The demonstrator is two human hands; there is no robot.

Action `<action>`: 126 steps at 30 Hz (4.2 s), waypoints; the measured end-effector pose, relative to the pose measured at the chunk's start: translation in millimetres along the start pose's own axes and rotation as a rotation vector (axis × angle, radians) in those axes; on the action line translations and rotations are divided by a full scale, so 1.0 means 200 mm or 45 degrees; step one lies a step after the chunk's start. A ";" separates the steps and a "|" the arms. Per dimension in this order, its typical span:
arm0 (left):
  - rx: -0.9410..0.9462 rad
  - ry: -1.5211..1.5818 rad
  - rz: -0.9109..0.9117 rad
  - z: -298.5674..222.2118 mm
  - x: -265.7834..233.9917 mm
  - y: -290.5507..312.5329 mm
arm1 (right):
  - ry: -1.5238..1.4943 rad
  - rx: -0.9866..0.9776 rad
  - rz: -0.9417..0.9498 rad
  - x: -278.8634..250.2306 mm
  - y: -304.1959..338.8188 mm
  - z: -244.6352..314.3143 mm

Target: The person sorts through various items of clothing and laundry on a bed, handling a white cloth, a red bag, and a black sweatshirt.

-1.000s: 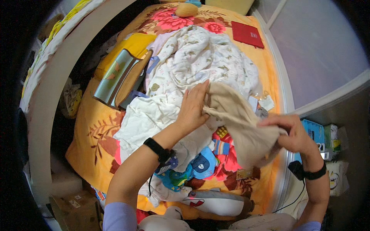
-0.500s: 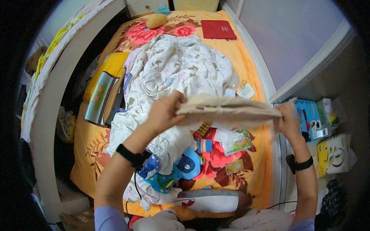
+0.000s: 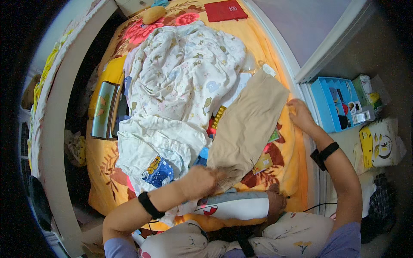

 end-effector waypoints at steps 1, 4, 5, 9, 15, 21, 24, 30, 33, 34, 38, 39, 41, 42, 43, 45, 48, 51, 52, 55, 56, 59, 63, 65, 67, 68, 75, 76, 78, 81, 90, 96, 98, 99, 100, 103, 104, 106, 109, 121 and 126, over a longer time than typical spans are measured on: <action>-0.066 -0.039 -0.109 0.08 0.01 -0.01 | -0.159 0.016 0.168 0.06 0.03 0.02; -0.067 -0.291 -0.227 0.29 0.10 -0.01 | -0.279 -0.283 0.310 0.24 0.22 0.25; -0.273 -0.270 -0.129 0.34 0.12 -0.01 | -0.249 -0.615 0.334 0.30 0.31 0.34; -0.764 0.080 0.164 0.40 0.17 -0.03 | 0.016 -1.187 0.474 0.45 0.59 0.62; -0.866 0.554 -0.050 0.43 0.37 -0.01 | 0.359 -1.274 0.345 0.64 0.69 0.70; -1.049 1.994 -0.156 0.26 0.28 -0.01 | 0.266 -1.138 0.376 0.54 0.68 0.75; -1.012 2.464 -0.203 0.18 0.21 -0.02 | -0.051 -0.954 0.392 0.48 0.70 0.69; -0.891 2.490 -0.037 0.14 0.02 -0.02 | -1.359 -0.366 0.652 0.31 0.79 0.79; -0.732 2.250 -0.070 0.15 -0.12 -0.08 | -1.346 -0.256 0.582 0.28 0.74 0.73; -0.675 2.306 -0.157 0.17 -0.16 -0.10 | -1.220 -0.239 0.446 0.23 0.68 0.70; -0.627 2.257 -0.396 0.34 -0.13 -0.22 | -1.307 0.361 0.377 0.16 0.36 0.51; -0.728 2.119 -0.485 0.38 -0.10 -0.25 | -1.338 0.334 0.286 0.17 0.26 0.40; -0.696 1.989 -0.510 0.44 0.00 -0.32 | -1.359 0.300 0.175 0.26 0.10 0.10; -0.683 1.865 -0.538 0.47 0.05 -0.34 | -1.154 0.324 0.166 0.29 0.04 -0.06; -0.691 1.738 -0.572 0.50 0.09 -0.34 | -0.962 0.345 0.173 0.32 0.01 -0.12; -0.716 1.439 -0.764 0.56 0.16 -0.31 | -1.021 0.468 0.115 0.30 -0.01 0.10; -0.662 0.993 -0.956 0.63 0.19 -0.36 | -0.588 0.421 -0.083 0.27 -0.08 0.05; -0.764 1.090 -0.854 0.61 0.14 -0.43 | -0.410 0.294 0.089 0.29 -0.22 0.00; -0.886 1.322 -0.735 0.59 0.13 -0.43 | -0.691 0.324 0.353 0.31 -0.26 0.01; -0.862 1.195 -0.720 0.69 0.23 -0.44 | -0.424 0.281 0.510 0.32 -0.33 0.02; -0.875 1.144 -0.719 0.71 0.22 -0.41 | -0.439 0.267 0.520 0.30 -0.33 0.09; -0.840 1.064 -0.647 0.70 0.18 -0.41 | -0.833 0.231 0.861 0.23 -0.32 0.17; -0.657 0.973 -0.736 0.71 0.10 -0.45 | -0.973 0.458 1.026 0.25 -0.33 0.07; -0.602 0.969 -0.742 0.74 0.03 -0.47 | -1.197 0.422 1.075 0.24 -0.30 0.12; -0.504 0.935 -0.708 0.74 -0.06 -0.53 | -1.113 0.278 0.932 0.24 -0.30 0.11; -0.502 0.950 -0.732 0.74 -0.09 -0.57 | -1.022 0.133 0.782 0.21 -0.30 0.12; 0.052 0.740 -0.729 0.47 -0.30 -0.68 | -0.661 -0.278 0.508 -0.09 0.08 0.46; 0.037 0.666 -0.514 0.43 -0.30 -0.66 | -0.683 -0.237 0.543 -0.09 0.11 0.45; 0.120 0.647 -0.362 0.38 -0.21 -0.61 | -0.801 -0.282 0.437 -0.05 0.18 0.46; 0.174 0.785 -0.418 0.29 -0.19 -0.57 | -0.782 -0.231 0.527 -0.06 0.27 0.50; 0.077 0.983 -0.451 0.15 -0.28 -0.32 | -1.089 0.089 0.579 -0.17 0.45 0.58; -0.293 1.092 -0.566 0.08 -0.41 0.17 | -1.451 1.055 0.952 -0.20 0.54 0.61; -0.666 1.327 -0.698 0.00 -0.44 0.41 | -1.043 0.808 0.863 -0.24 0.58 0.58; -0.870 1.393 -0.848 -0.06 -0.43 0.54 | -0.656 0.556 0.753 -0.27 0.59 0.59; -1.013 1.353 -1.078 -0.12 -0.42 0.67 | -0.553 0.509 0.786 -0.29 0.59 0.62; -1.421 1.227 -1.341 -0.21 -0.38 1.01 | -0.476 0.526 0.853 -0.26 0.62 0.67; -1.545 1.172 -1.407 -0.26 -0.38 1.12 | -0.540 0.630 0.893 -0.24 0.62 0.70; -1.742 1.095 -1.612 -0.35 -0.34 1.29 | -0.552 0.600 0.835 -0.19 0.59 0.72; -1.796 1.136 -1.934 -0.45 -0.42 1.44 | -0.567 0.541 0.856 -0.09 0.61 0.82; -2.123 1.068 -2.298 -0.70 -0.61 1.85 | -0.604 0.730 0.728 -0.20 0.54 1.31; -2.193 1.121 -2.288 -0.70 -0.60 1.93 | -0.418 0.396 0.946 -0.07 0.46 1.39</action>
Point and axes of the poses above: each hand's wrist, its own y-axis away from the middle knuckle, its own x-axis out of the palm, z = x × y, the point moved 3 cm from there along -y, towards the middle knuckle, and after that the axes turned 5 degrees about x, right-handed, at the moved point
